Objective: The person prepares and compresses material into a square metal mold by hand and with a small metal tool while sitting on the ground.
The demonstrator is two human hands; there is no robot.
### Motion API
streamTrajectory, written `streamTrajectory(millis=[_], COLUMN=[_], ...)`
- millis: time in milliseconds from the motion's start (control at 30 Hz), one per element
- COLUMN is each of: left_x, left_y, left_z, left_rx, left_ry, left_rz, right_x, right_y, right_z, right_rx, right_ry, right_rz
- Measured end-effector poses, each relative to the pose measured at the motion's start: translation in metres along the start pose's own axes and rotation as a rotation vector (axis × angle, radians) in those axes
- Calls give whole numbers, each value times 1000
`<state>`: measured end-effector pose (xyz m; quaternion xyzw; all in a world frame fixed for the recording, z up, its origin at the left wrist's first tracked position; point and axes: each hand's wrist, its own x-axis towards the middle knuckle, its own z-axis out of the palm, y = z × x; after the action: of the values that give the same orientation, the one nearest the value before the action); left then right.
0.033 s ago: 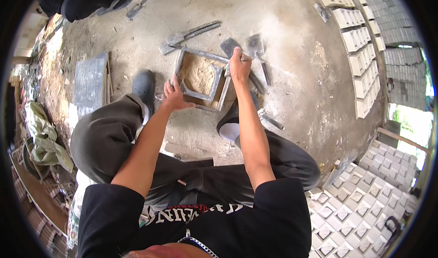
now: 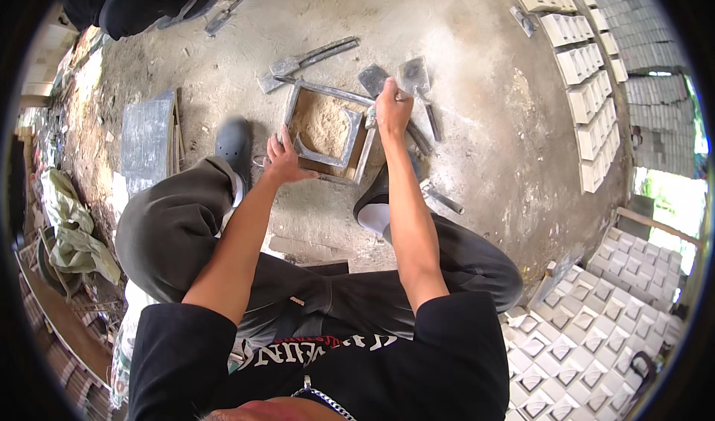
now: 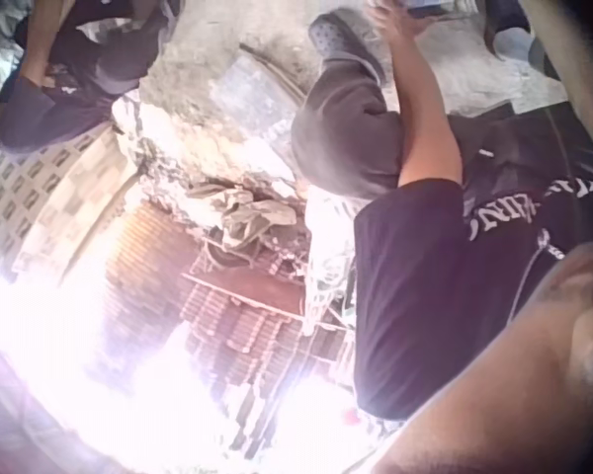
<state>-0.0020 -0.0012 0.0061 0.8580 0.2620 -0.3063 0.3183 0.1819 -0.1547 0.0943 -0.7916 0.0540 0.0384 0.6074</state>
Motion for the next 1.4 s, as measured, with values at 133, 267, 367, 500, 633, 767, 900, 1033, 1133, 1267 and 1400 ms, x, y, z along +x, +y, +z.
streamTrajectory(millis=[133, 267, 367, 500, 633, 767, 900, 1033, 1133, 1267, 1400], left_x=[3, 3, 4, 9, 13, 6, 6, 2, -1, -5, -4], left_y=[-2, -7, -1, -4, -12, -4, -8, -8, -3, 2, -4], left_z=[-3, 6, 1, 10, 8, 12, 13, 11, 6, 3, -3], left_rx=[4, 10, -7, 4, 1, 17, -6, 14, 15, 28, 18], left_ry=[16, 20, 21, 45, 73, 38, 65, 62, 19, -16, -27], left_rz=[23, 50, 57, 75, 97, 29, 54, 28, 2, 27, 32], right_x=[-25, -35, -61, -87, -120, -128, -151, -148, -149, -137, -140], right_y=[5, 3, 4, 15, 20, 27, 28, 24, 23, 58, 19], right_z=[-9, -7, -21, -15, -23, -26, -28, -15, -18, -27, -34], right_rx=[295, 67, 244, 124, 275, 153, 246, 46, 158, 391, 591], right_ry=[159, 27, 155, -34, 133, 81, 179, 116, 125, 61, 19], right_rz=[-204, -36, -151, -45, -125, -47, -95, 71, -2, -97, -142])
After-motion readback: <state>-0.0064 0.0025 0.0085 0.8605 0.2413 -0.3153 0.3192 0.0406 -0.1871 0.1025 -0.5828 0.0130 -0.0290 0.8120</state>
